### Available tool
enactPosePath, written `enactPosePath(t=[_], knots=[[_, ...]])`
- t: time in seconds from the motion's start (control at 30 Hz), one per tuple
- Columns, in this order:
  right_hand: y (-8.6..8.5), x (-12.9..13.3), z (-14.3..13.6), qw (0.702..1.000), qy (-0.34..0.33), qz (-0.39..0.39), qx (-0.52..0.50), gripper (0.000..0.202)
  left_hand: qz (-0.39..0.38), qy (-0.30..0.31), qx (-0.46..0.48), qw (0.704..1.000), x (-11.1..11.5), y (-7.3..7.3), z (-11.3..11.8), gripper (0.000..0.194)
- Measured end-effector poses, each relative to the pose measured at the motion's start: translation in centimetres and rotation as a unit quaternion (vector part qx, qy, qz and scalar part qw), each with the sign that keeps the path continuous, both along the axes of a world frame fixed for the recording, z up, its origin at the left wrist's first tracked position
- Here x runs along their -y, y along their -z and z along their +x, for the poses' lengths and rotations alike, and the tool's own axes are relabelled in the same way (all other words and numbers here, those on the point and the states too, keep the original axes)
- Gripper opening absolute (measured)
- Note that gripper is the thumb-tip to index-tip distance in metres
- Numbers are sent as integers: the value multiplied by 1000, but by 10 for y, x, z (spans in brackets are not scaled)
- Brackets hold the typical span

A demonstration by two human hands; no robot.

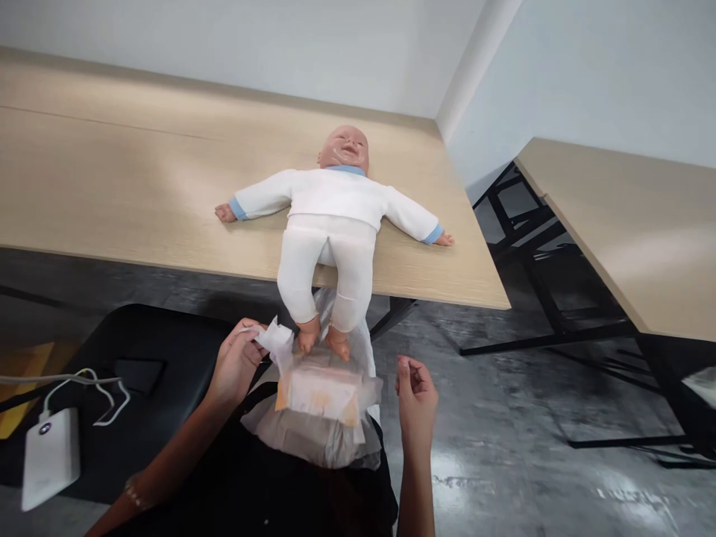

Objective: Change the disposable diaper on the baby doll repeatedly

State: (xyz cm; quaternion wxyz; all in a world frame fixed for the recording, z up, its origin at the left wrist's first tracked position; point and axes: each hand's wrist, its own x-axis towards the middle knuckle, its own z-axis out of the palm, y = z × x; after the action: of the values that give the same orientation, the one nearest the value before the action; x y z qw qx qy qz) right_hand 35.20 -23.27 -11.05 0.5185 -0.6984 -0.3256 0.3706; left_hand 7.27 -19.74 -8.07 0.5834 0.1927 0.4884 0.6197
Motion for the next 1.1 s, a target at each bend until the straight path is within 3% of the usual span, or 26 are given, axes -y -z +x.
enactPosePath(t=[0.1,0.17,0.23,0.33,0.4,0.5,0.63,0.77,1.1], knots=[[-28,8,-7,999,-25,19,15,47,-13,1,-1,1000,4,-4,4,28],[-50,10,-22,996,-76,38,36,40,-20,12,-8,1000,6,-10,9,30],[-70,10,-43,980,-176,61,63,32,-24,20,-10,999,8,-17,15,31],[-84,3,-77,929,-341,99,102,35,-19,25,2,1000,9,-27,22,32],[-84,-3,-96,912,-369,115,137,46,-9,27,6,1000,9,-30,25,31],[-79,-8,-110,915,-357,107,153,53,11,37,0,999,10,-33,28,29],[-76,-12,-110,933,-341,62,98,40,30,75,-10,997,12,-33,28,30],[-74,-18,-101,926,-372,46,46,30,39,89,-3,995,14,-33,29,30],[-76,-30,-91,913,-381,136,47,6,76,99,-27,992,10,-30,30,22]])
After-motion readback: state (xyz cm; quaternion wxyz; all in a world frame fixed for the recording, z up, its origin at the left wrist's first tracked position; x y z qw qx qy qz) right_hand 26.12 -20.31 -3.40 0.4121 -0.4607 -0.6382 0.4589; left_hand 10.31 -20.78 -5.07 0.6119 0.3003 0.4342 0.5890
